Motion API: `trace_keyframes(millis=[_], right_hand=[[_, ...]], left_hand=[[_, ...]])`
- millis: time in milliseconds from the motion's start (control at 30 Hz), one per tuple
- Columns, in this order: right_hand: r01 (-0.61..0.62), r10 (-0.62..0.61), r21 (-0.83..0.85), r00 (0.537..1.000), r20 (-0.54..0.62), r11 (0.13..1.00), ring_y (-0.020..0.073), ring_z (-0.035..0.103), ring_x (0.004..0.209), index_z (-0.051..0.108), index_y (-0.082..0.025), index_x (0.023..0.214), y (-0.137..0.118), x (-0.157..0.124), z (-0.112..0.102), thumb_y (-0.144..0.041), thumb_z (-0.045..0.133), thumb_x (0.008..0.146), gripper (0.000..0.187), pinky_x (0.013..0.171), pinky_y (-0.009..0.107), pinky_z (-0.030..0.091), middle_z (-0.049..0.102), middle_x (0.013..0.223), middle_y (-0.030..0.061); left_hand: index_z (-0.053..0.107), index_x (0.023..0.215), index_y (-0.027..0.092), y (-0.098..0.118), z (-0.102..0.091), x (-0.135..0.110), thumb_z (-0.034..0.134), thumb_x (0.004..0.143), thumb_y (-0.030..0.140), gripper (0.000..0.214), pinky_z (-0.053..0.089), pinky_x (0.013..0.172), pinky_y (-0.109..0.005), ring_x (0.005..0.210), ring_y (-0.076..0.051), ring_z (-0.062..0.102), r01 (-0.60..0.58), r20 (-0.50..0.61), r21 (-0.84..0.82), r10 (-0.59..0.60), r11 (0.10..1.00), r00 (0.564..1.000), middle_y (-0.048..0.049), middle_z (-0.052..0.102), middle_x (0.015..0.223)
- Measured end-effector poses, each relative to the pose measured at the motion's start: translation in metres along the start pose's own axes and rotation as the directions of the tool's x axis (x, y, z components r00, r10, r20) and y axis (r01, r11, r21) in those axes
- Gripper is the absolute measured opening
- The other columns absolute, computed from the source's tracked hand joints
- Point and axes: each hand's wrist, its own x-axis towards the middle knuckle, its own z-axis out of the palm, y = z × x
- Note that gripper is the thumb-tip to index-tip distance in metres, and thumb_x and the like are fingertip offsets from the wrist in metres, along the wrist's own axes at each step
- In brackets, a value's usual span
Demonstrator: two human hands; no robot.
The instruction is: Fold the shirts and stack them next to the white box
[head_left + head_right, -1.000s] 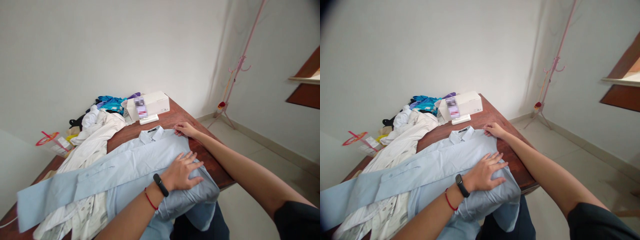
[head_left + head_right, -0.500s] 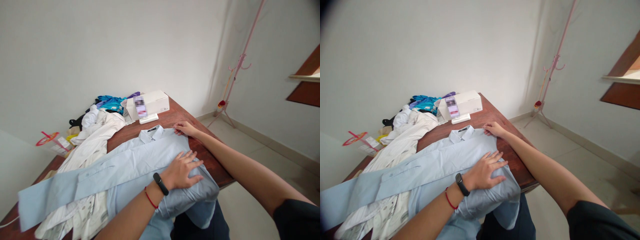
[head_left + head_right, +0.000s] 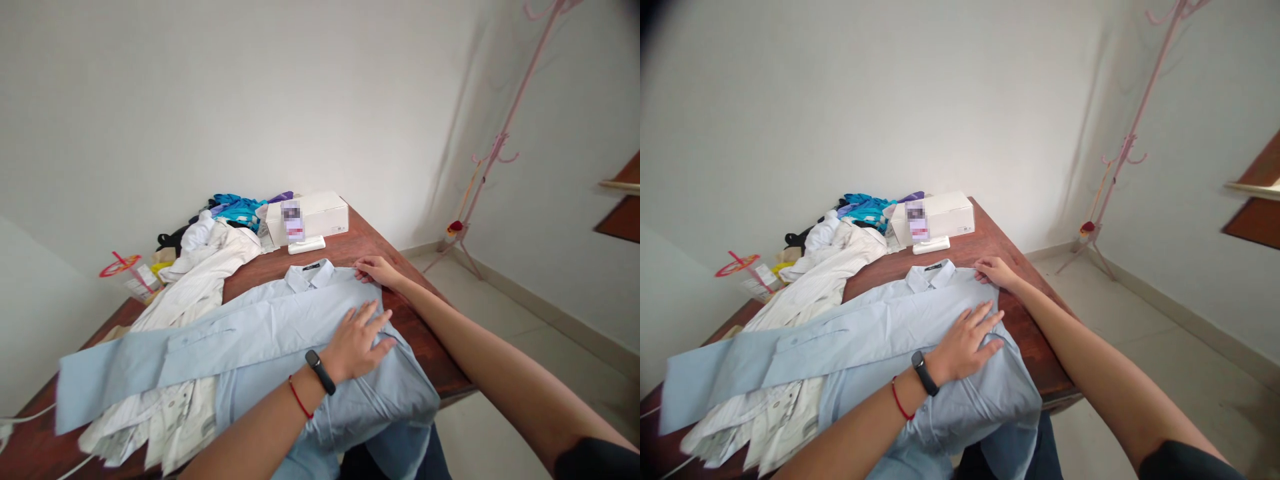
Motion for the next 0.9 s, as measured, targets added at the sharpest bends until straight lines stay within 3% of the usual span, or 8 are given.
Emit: trace_keyframes(millis=[167,300,367,500,700,767,900], right_hand=[[0.000,0.000,0.000,1.000,-0.008,1.000,0.0129,0.069,0.061,0.070,-0.014,0.084,0.003,0.001,0.001,-0.021,0.071,0.087,0.008,0.054,0.018,0.057,0.073,0.071,0.0056],[0.006,-0.006,-0.032,1.000,-0.008,0.999,0.0123,0.068,0.060,0.069,-0.015,0.081,0.002,0.000,0.002,-0.022,0.070,0.088,0.010,0.052,0.017,0.056,0.072,0.068,0.0043],[0.007,-0.007,-0.044,1.000,-0.007,0.999,0.0126,0.069,0.061,0.069,-0.015,0.080,0.002,-0.001,0.003,-0.021,0.070,0.087,0.010,0.053,0.017,0.055,0.072,0.069,0.0046],[0.007,-0.007,-0.053,1.000,-0.002,0.999,0.0129,0.069,0.064,0.069,-0.014,0.083,0.001,-0.003,0.003,-0.020,0.068,0.089,0.009,0.054,0.017,0.056,0.072,0.072,0.0055],[0.003,-0.002,-0.051,1.000,0.007,0.999,0.0129,0.069,0.065,0.070,-0.014,0.085,0.000,-0.005,0.003,-0.022,0.068,0.089,0.009,0.057,0.019,0.058,0.072,0.072,0.0055],[0.003,-0.003,-0.050,1.000,0.008,0.999,0.0129,0.070,0.066,0.069,-0.014,0.085,0.000,-0.005,0.003,-0.022,0.068,0.090,0.010,0.059,0.019,0.059,0.072,0.073,0.0058],[0.003,-0.002,-0.053,1.000,0.010,0.999,0.0128,0.070,0.067,0.070,-0.014,0.086,-0.001,-0.007,0.004,-0.023,0.067,0.090,0.010,0.059,0.019,0.059,0.072,0.074,0.0059]], left_hand=[[0.043,0.152,0.025,-0.013,0.003,-0.006,0.027,0.102,0.059,0.062,0.023,0.122,-0.056,0.151,-0.032,0.027,0.166,-0.069,0.121,-0.159,0.979,0.985,-0.0125,0.033,0.163],[0.044,0.151,0.027,-0.028,-0.006,-0.030,0.029,0.102,0.059,0.060,0.025,0.119,-0.061,0.151,-0.033,0.026,0.325,-0.120,0.199,-0.306,0.925,0.944,-0.0115,0.031,0.164],[0.042,0.152,0.029,-0.040,-0.015,-0.048,0.031,0.102,0.057,0.059,0.024,0.118,-0.063,0.151,-0.034,0.024,0.443,-0.159,0.245,-0.415,0.862,0.896,-0.0099,0.029,0.165],[0.039,0.155,0.026,-0.068,-0.039,-0.093,0.033,0.101,0.057,0.063,0.026,0.118,-0.061,0.151,-0.036,0.024,0.655,-0.194,0.300,-0.628,0.693,0.753,-0.0118,0.027,0.165],[0.037,0.156,0.023,-0.100,-0.080,-0.161,0.036,0.097,0.063,0.072,0.016,0.120,-0.058,0.152,-0.036,0.023,0.773,-0.207,0.385,-0.769,0.504,0.605,-0.0140,0.026,0.164],[0.037,0.156,0.020,-0.106,-0.087,-0.177,0.038,0.094,0.067,0.078,0.017,0.121,-0.054,0.152,-0.034,0.023,0.774,-0.206,0.394,-0.773,0.496,0.600,-0.0150,0.024,0.165],[0.042,0.154,0.018,-0.111,-0.088,-0.193,0.042,0.092,0.068,0.079,0.019,0.121,-0.051,0.152,-0.034,0.023,0.761,-0.241,0.373,-0.737,0.531,0.632,-0.0155,0.026,0.164]])
